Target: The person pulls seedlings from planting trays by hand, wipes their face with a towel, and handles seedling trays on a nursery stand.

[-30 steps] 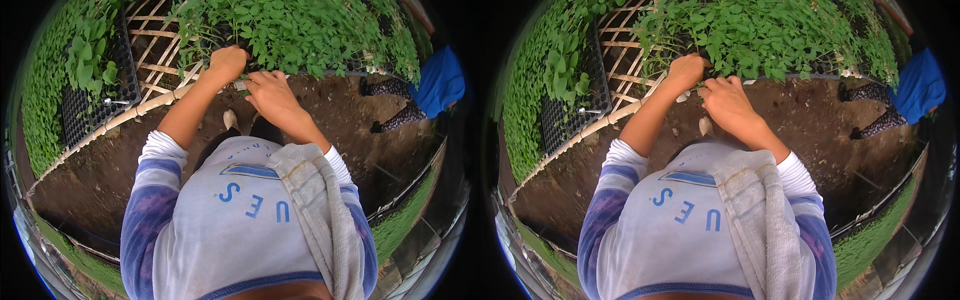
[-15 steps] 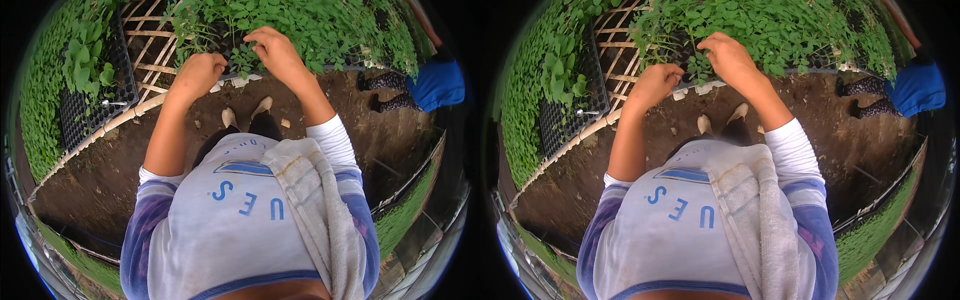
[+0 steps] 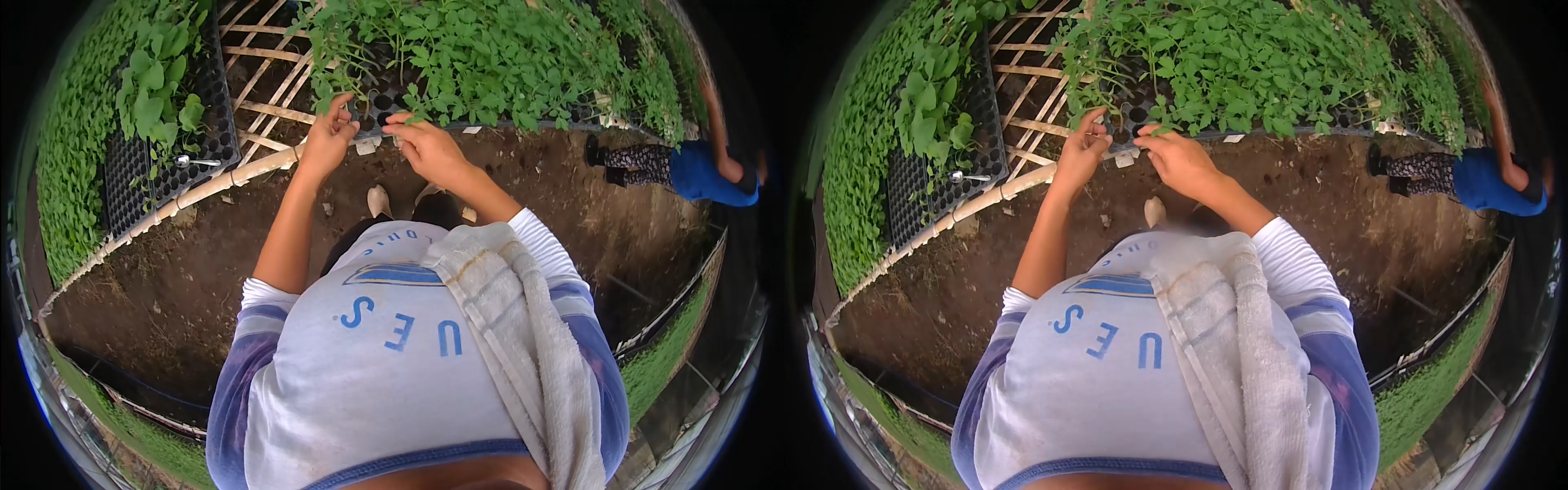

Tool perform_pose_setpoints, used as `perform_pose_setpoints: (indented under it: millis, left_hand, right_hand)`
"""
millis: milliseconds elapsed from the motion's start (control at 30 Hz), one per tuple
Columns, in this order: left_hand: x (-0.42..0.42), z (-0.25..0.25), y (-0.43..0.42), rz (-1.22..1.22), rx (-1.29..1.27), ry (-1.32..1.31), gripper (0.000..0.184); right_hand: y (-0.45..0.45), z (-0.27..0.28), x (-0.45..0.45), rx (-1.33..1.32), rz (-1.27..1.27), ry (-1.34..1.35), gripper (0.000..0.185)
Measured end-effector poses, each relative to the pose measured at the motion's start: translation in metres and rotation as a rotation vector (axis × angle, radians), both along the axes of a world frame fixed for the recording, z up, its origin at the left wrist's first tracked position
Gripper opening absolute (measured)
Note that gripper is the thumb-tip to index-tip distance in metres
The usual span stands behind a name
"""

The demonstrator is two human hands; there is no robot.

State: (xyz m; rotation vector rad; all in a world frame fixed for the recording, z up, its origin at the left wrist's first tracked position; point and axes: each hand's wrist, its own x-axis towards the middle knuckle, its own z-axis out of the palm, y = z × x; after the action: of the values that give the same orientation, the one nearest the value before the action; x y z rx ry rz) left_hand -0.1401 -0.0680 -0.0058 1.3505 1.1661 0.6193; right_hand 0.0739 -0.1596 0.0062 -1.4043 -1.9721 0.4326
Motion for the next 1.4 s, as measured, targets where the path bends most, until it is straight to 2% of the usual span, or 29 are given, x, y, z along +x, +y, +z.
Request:
perform_pose_setpoints:
  millis: [67,133,200,233,267,367,533,600,667,700,733,867,1000,1067,1167,1200,1267,1400]
  left_hand:
    - [0.012,0.002,0.005,-0.081,0.155,0.001,0.054]
    - [0.014,0.002,0.008,-0.144,0.174,0.051,0.055]
    - [0.017,-0.003,0.014,-0.190,0.238,0.160,0.056]
    - [0.019,0.000,0.014,-0.147,0.197,0.107,0.054]
    - [0.018,0.004,0.013,-0.113,0.009,0.070,0.051]
    - [0.006,0.011,0.009,-0.094,0.052,0.090,0.052]
    - [-0.028,0.028,0.026,-0.318,0.107,0.345,0.029]
    - [-0.038,0.056,0.045,-0.435,0.116,0.423,0.028]
    - [-0.029,0.091,0.061,-0.341,0.147,0.340,0.025]
    - [-0.012,0.125,0.062,-0.300,0.213,0.352,0.025]
    - [0.008,0.156,0.064,-0.255,0.279,0.367,0.026]
    - [0.095,0.216,0.086,-0.246,0.475,0.202,0.026]
    - [0.227,0.259,0.087,-0.431,0.642,-0.035,0.023]
    - [0.303,0.275,0.085,-0.555,0.798,-0.038,0.020]
    - [0.429,0.280,0.089,-0.681,0.869,-0.036,0.019]
    - [0.475,0.272,0.095,-0.713,0.855,-0.042,0.020]
    - [0.570,0.250,0.110,-0.751,0.862,-0.047,0.020]
    - [0.748,0.191,0.142,-0.718,0.857,0.091,0.019]
  right_hand:
    - [0.036,0.015,0.016,-0.572,-0.187,0.520,0.026]
    - [0.070,0.024,0.038,-0.765,-0.229,0.797,0.023]
    - [0.087,0.036,0.049,-0.896,-0.188,0.837,0.021]
    - [0.090,0.040,0.050,-0.911,-0.145,0.791,0.021]
    - [0.088,0.043,0.051,-0.922,-0.106,0.765,0.019]
    - [0.061,0.061,0.045,-0.950,0.034,0.760,0.018]
    - [-0.020,0.080,0.058,-1.009,0.187,0.726,0.022]
    - [-0.057,0.089,0.081,-0.958,0.105,0.742,0.024]
    - [-0.090,0.098,0.110,-0.875,-0.027,0.753,0.025]
    - [-0.105,0.100,0.126,-0.815,-0.131,0.769,0.026]
    - [-0.118,0.101,0.141,-0.755,-0.229,0.788,0.027]
    - [-0.152,0.108,0.202,-0.503,-0.556,0.930,0.021]
    - [-0.159,0.122,0.252,-0.286,-0.693,0.932,0.019]
    - [-0.151,0.128,0.290,-0.190,-0.729,0.934,0.018]
    - [-0.131,0.148,0.365,-0.035,-0.905,0.398,0.018]
    - [-0.115,0.154,0.398,-0.036,-0.901,0.402,0.018]
    - [-0.073,0.161,0.472,0.129,-0.909,0.183,0.022]
    - [0.030,0.139,0.630,0.152,-0.834,-0.174,0.031]
